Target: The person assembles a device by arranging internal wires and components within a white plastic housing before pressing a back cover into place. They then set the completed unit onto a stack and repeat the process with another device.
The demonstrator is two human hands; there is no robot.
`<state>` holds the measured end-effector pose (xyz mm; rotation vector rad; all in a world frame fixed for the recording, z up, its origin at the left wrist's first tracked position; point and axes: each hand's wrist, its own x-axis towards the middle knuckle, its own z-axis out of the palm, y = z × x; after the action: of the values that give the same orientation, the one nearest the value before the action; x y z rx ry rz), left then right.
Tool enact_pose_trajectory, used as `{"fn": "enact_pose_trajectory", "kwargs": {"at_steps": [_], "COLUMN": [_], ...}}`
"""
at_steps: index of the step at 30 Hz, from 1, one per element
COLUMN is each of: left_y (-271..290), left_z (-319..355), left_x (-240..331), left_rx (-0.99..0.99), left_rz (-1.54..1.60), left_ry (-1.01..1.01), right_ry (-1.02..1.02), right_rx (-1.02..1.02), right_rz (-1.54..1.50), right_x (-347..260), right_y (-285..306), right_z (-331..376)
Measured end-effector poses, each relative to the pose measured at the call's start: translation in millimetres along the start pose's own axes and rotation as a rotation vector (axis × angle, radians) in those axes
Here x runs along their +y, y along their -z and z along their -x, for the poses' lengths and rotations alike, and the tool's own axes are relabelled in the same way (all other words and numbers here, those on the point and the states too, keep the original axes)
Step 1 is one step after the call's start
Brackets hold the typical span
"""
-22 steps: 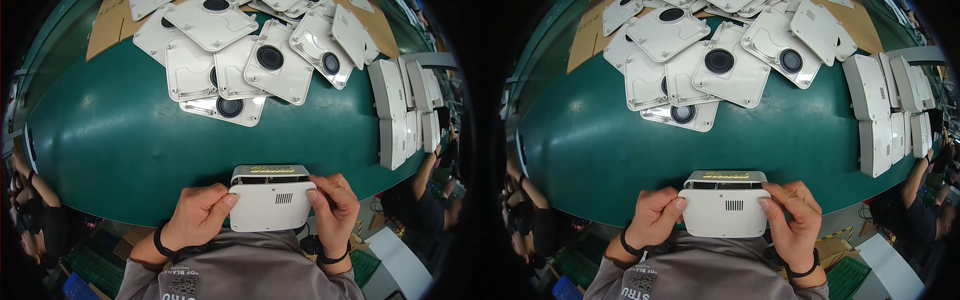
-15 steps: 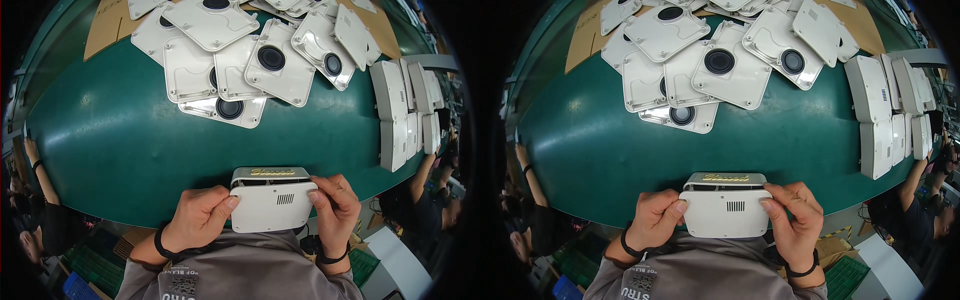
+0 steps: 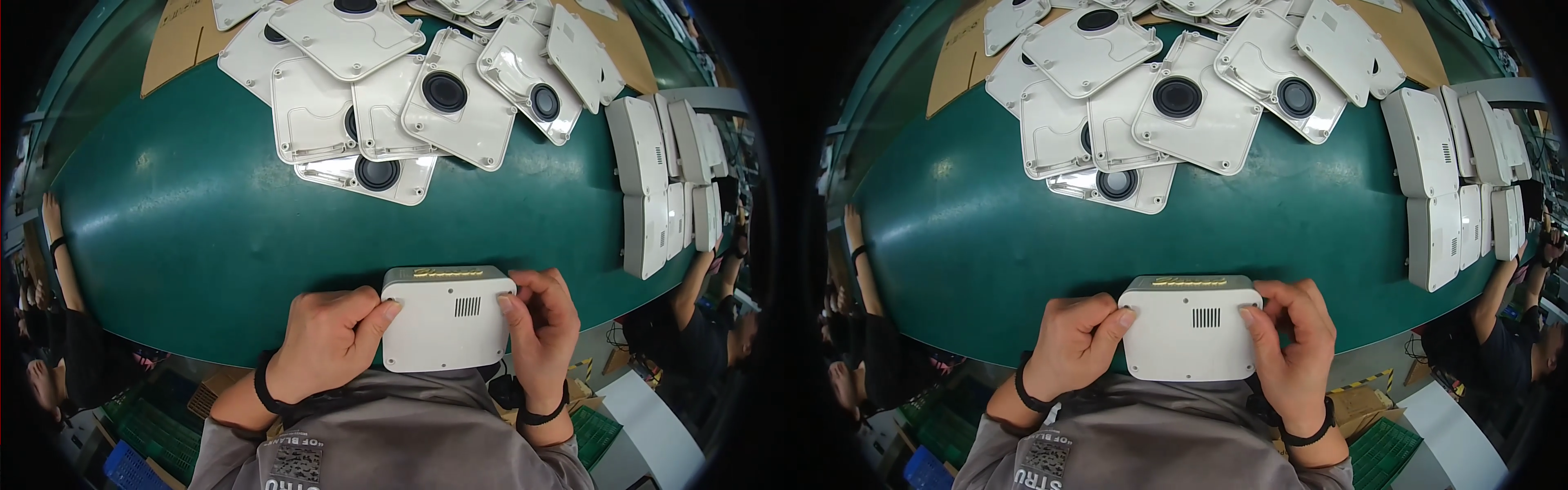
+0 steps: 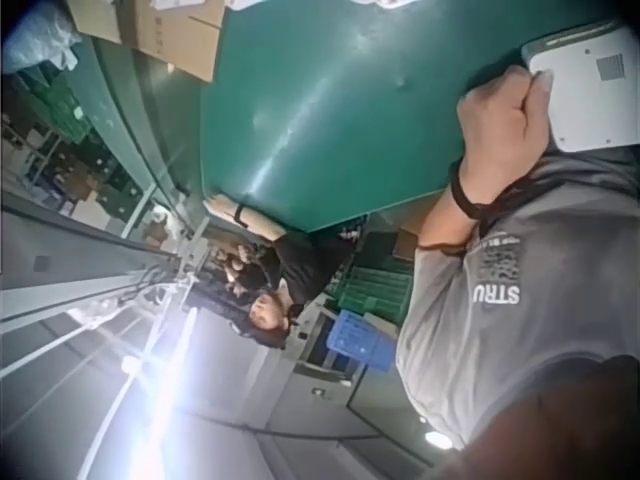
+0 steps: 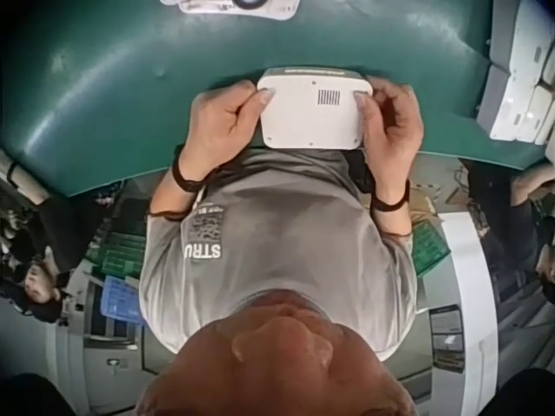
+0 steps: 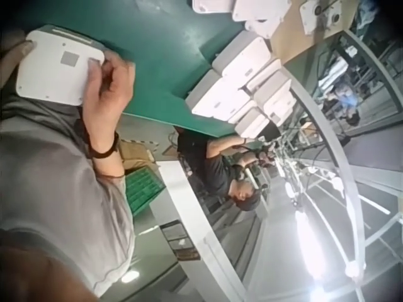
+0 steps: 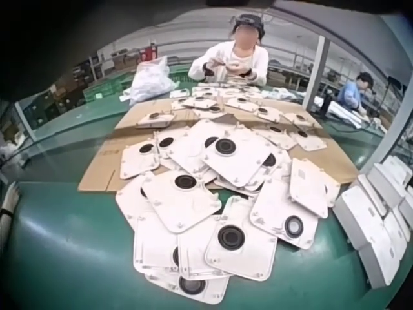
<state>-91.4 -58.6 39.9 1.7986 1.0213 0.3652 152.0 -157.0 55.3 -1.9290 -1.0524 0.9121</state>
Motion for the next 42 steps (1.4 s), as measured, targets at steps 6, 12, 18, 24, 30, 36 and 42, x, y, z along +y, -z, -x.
{"fn": "enact_pose_trajectory", "kwargs": {"at_steps": [6, 12, 18, 24, 30, 36, 42], "left_y": [-4, -28, -36, -42, -45, -41, -41], "left_z": [-4, -9, 1, 7, 7, 10, 6], "left_x": [6, 21, 13, 9, 2, 3, 5], "left_rx": [0.083, -0.051, -0.150, -0.133, -0.085, -0.163, -0.165], "left_rz": [-0.188, -0.558, -0.570, -0.644, -0.620, -0.721, -0.737], "left_ry": [-0.061, -0.471, -0.498, -0.537, -0.564, -0.554, -0.582], "right_ry": [-0.080, 0.014, 0.137, 0.031, 0.042, 0.022, 0.046], "right_rx": [-0.030, -0.029, -0.146, -0.277, -0.297, -0.314, -0.209], "right_rz": [-0.096, 0.056, 0.269, 0.367, 0.387, 0.305, 0.389], "right_x": [9, 8, 3, 13, 12, 18, 15], "right_y": [-3, -7, 5, -5, -7, -8, -10], "right_z": [-5, -2, 5, 17, 18, 10, 14]}}
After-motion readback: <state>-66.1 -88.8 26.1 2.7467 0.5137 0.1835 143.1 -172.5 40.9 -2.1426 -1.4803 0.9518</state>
